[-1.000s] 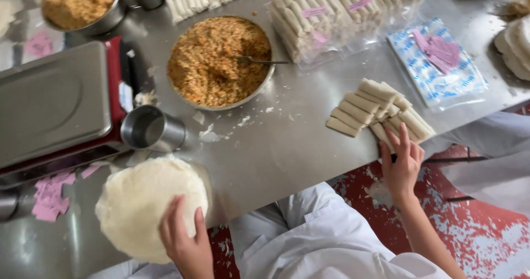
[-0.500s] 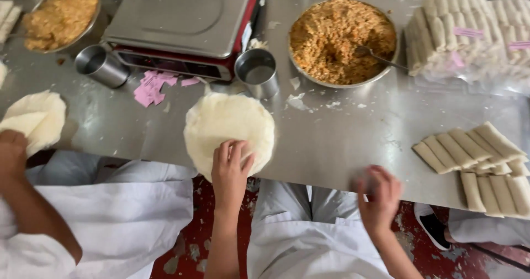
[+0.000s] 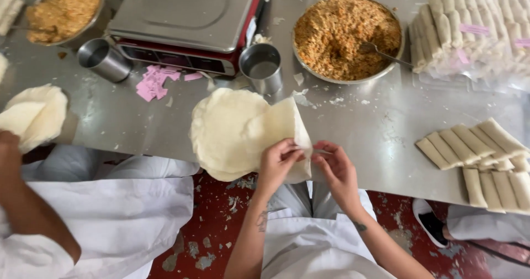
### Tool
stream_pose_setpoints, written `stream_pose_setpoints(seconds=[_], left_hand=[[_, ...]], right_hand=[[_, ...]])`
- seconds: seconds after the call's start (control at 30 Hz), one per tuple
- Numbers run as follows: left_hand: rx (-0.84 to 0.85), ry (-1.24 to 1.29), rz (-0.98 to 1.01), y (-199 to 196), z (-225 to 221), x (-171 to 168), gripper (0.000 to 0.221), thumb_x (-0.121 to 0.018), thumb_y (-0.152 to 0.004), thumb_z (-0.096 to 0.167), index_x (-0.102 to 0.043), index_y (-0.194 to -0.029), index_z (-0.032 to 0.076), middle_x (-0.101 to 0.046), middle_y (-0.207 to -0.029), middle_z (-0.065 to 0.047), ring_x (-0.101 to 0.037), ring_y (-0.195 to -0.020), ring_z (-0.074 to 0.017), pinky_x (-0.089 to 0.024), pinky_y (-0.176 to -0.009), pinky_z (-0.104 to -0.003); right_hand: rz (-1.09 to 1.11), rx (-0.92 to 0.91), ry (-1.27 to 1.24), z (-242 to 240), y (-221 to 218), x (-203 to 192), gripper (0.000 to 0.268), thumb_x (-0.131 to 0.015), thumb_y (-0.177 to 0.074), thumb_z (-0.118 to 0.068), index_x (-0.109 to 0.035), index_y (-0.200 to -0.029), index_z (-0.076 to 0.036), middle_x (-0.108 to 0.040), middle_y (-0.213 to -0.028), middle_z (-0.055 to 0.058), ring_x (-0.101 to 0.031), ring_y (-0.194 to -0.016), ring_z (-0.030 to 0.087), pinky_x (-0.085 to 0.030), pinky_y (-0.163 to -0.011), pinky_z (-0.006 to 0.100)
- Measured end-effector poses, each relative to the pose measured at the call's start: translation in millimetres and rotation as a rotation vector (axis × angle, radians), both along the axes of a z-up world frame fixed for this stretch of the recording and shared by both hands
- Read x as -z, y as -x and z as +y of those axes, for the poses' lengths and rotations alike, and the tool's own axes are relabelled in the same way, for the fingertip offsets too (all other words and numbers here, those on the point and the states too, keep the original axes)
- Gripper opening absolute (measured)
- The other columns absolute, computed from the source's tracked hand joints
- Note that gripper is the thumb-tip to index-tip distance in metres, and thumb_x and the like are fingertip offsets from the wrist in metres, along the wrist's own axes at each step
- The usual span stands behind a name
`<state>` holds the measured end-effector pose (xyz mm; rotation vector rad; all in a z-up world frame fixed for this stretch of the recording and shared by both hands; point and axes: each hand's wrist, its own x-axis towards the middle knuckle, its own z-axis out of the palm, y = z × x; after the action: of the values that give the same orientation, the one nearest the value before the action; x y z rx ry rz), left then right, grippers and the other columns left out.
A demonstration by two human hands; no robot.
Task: Rolling spring rolls by placing filling on wrappers and folding them into cylinders on a production table.
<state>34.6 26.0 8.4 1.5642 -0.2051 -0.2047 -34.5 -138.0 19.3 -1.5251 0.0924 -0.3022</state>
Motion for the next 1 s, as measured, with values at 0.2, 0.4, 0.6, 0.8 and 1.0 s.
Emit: stream_pose_setpoints(seconds=[0.2,0.4,0.6,0.8,1.0], left_hand=[[0.175,0.153,0.186,15.3,-72.6,4.1,0.032,-0.091,-0.081,0.008,-0.074,-0.108,0.005,-0.080,-0.090,-0.008,-0.076,-0.080,-0.0102,-0.064,-0.073,-0.021],[0.188,0.109,0.144,28.1,-94.9,0.1,0.012,-0.081,-0.092,0.004,-0.073,-0.101,0.003,-0.075,-0.080,-0.007,-0.072,-0.069,-0.0100,-0.064,-0.068,-0.023],[0.143,0.092,0.135,39.0,-90.0,-8.2,0.021,-0.079,-0.094,0.003,-0.065,-0.110,0.000,-0.075,-0.085,-0.012,-0.073,-0.071,-0.0140,-0.065,-0.072,-0.027],[0.034,-0.261,-0.096,50.2,-97.1,4.8,0.030,-0.071,-0.096,0.004,-0.055,-0.121,0.012,-0.075,-0.087,-0.012,-0.077,-0.079,-0.0216,-0.066,-0.074,-0.031],[0.079,-0.438,-0.525,61.2,-97.7,9.1,0.016,-0.068,-0.099,-0.002,-0.063,-0.107,0.011,-0.071,-0.121,-0.010,-0.077,-0.107,-0.0275,-0.066,-0.090,-0.037]], right_hand=[[0.124,0.125,0.084,-42.8,33.1,-23.3,0.048,-0.078,-0.089,0.002,-0.064,-0.134,0.006,-0.073,-0.113,0.017,-0.073,-0.095,0.020,-0.059,-0.097,0.039],[0.163,0.176,0.131,-63.3,37.2,-24.9,0.049,-0.083,-0.087,-0.003,-0.067,-0.133,0.004,-0.076,-0.102,0.013,-0.074,-0.093,0.017,-0.059,-0.097,0.035],[0.200,0.195,0.421,-70.0,31.9,-18.7,0.048,-0.082,-0.087,-0.003,-0.070,-0.133,-0.003,-0.077,-0.092,0.013,-0.077,-0.082,0.021,-0.063,-0.087,0.038],[0.223,0.308,0.513,-74.4,29.9,7.5,0.013,-0.074,-0.094,-0.001,-0.072,-0.106,-0.003,-0.075,-0.081,0.011,-0.075,-0.070,0.020,-0.063,-0.055,0.030],[0.094,0.334,0.594,-72.3,32.7,14.9,0.009,-0.073,-0.096,0.001,-0.073,-0.094,-0.007,-0.076,-0.090,0.006,-0.078,-0.083,0.022,-0.064,-0.082,0.035]])
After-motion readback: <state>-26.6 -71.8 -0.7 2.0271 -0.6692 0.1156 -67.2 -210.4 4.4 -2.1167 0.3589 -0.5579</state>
